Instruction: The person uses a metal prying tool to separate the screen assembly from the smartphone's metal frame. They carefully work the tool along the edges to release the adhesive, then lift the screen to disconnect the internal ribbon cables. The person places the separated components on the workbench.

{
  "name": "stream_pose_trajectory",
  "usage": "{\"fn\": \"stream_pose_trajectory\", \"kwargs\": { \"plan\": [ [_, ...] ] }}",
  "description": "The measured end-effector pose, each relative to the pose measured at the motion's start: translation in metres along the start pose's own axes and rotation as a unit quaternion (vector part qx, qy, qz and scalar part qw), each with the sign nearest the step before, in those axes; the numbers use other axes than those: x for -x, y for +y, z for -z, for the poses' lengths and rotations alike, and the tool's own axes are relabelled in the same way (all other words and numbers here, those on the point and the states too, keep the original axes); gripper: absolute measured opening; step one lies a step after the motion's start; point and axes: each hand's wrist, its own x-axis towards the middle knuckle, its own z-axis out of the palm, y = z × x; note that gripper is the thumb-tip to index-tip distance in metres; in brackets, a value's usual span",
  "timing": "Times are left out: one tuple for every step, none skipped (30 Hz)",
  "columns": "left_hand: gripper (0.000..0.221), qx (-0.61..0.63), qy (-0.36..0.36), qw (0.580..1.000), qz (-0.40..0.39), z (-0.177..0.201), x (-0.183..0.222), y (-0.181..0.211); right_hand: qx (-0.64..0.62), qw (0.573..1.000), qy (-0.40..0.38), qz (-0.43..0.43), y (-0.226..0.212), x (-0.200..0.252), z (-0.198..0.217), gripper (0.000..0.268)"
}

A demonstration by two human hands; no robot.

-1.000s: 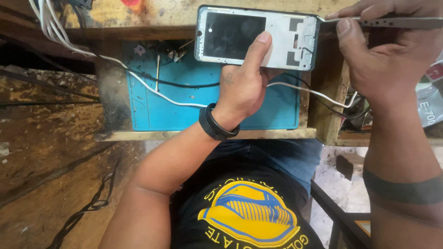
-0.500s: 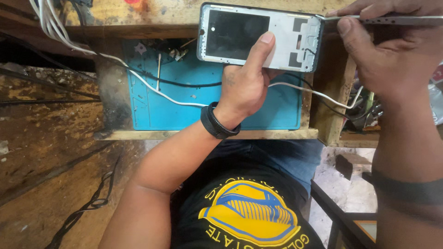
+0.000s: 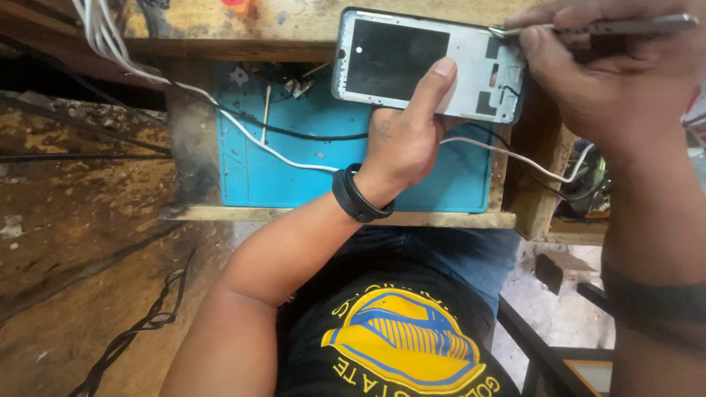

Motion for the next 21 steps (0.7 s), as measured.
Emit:
{"fn": "stream_pose_trajectory", "kwargs": {
  "plan": [
    [0.036,0.009,-0.004,1.000,0.002,0.000,0.000,-0.001,0.002,1.000,-0.003,0.000,0.001,-0.001,0.001,0.016],
    [0.036,0.006,-0.004,1.000,0.000,0.001,0.000,-0.002,0.004,1.000,-0.010,-0.002,-0.001,-0.001,0.003,0.017],
    [0.036,0.004,-0.003,1.000,-0.001,0.000,0.001,-0.002,0.005,1.000,-0.016,-0.005,-0.005,0.002,0.006,0.017],
    [0.036,0.001,-0.003,1.000,-0.007,0.001,0.000,-0.001,0.005,1.000,-0.025,-0.004,-0.009,0.001,0.008,0.017],
    [0.037,-0.009,-0.001,1.000,-0.007,0.001,0.000,0.000,0.004,0.999,-0.033,-0.001,-0.013,0.000,0.009,0.017],
    [0.038,-0.019,0.002,1.000,-0.007,0.001,0.001,0.000,0.002,0.999,-0.034,0.002,-0.016,-0.001,0.009,0.018],
    [0.038,-0.029,0.005,1.000,-0.007,0.001,0.002,0.001,0.000,0.999,-0.032,0.008,-0.017,-0.004,0.007,0.018],
    [0.038,-0.030,0.009,1.000,-0.005,0.001,0.002,0.000,-0.002,0.999,-0.030,0.012,-0.016,-0.006,0.004,0.018],
    [0.038,-0.030,0.012,0.999,-0.003,0.002,0.002,-0.001,-0.007,1.000,-0.021,0.012,-0.012,-0.009,-0.001,0.018],
    [0.039,-0.031,0.015,0.999,-0.001,0.002,0.001,-0.002,-0.015,1.000,-0.015,0.013,-0.010,-0.010,-0.004,0.018],
    [0.038,-0.030,0.021,0.999,0.001,0.002,0.000,-0.004,-0.014,1.000,-0.015,0.014,-0.004,-0.015,-0.009,0.019],
    [0.037,-0.028,0.029,0.999,0.003,0.002,-0.001,-0.005,-0.013,1.000,-0.018,0.015,-0.002,-0.018,-0.011,0.019],
    [0.037,-0.027,0.036,0.999,0.005,0.002,-0.001,-0.005,-0.010,1.000,-0.026,0.012,-0.004,-0.018,-0.008,0.019],
    [0.036,-0.031,0.034,0.999,0.007,0.003,-0.001,-0.005,-0.010,0.999,-0.035,0.012,-0.007,-0.018,-0.007,0.019],
    [0.035,-0.035,0.031,0.999,0.009,0.003,-0.001,-0.005,-0.008,0.999,-0.044,0.009,-0.010,-0.018,-0.007,0.020],
    [0.034,-0.039,0.028,0.999,0.009,0.004,-0.001,-0.004,-0.009,0.999,-0.049,0.011,-0.014,-0.019,-0.006,0.020],
    [0.033,-0.040,0.023,0.999,0.003,0.004,-0.002,-0.003,-0.013,0.999,-0.050,0.016,-0.016,-0.021,-0.007,0.020],
    [0.031,-0.040,0.019,0.999,0.000,0.003,-0.001,-0.003,-0.015,0.999,-0.044,0.019,-0.015,-0.025,-0.010,0.020],
    [0.030,-0.041,0.014,0.999,-0.003,0.004,-0.001,-0.004,-0.022,0.999,-0.035,0.023,-0.013,-0.029,-0.013,0.021],
    [0.029,-0.040,0.015,0.999,-0.004,0.005,-0.001,-0.005,-0.035,0.999,-0.024,0.018,-0.010,-0.029,-0.018,0.021],
    [0.028,-0.040,0.017,0.999,-0.004,0.006,-0.002,-0.007,-0.034,0.999,-0.022,0.021,-0.006,-0.032,-0.022,0.021]
  ]
}}
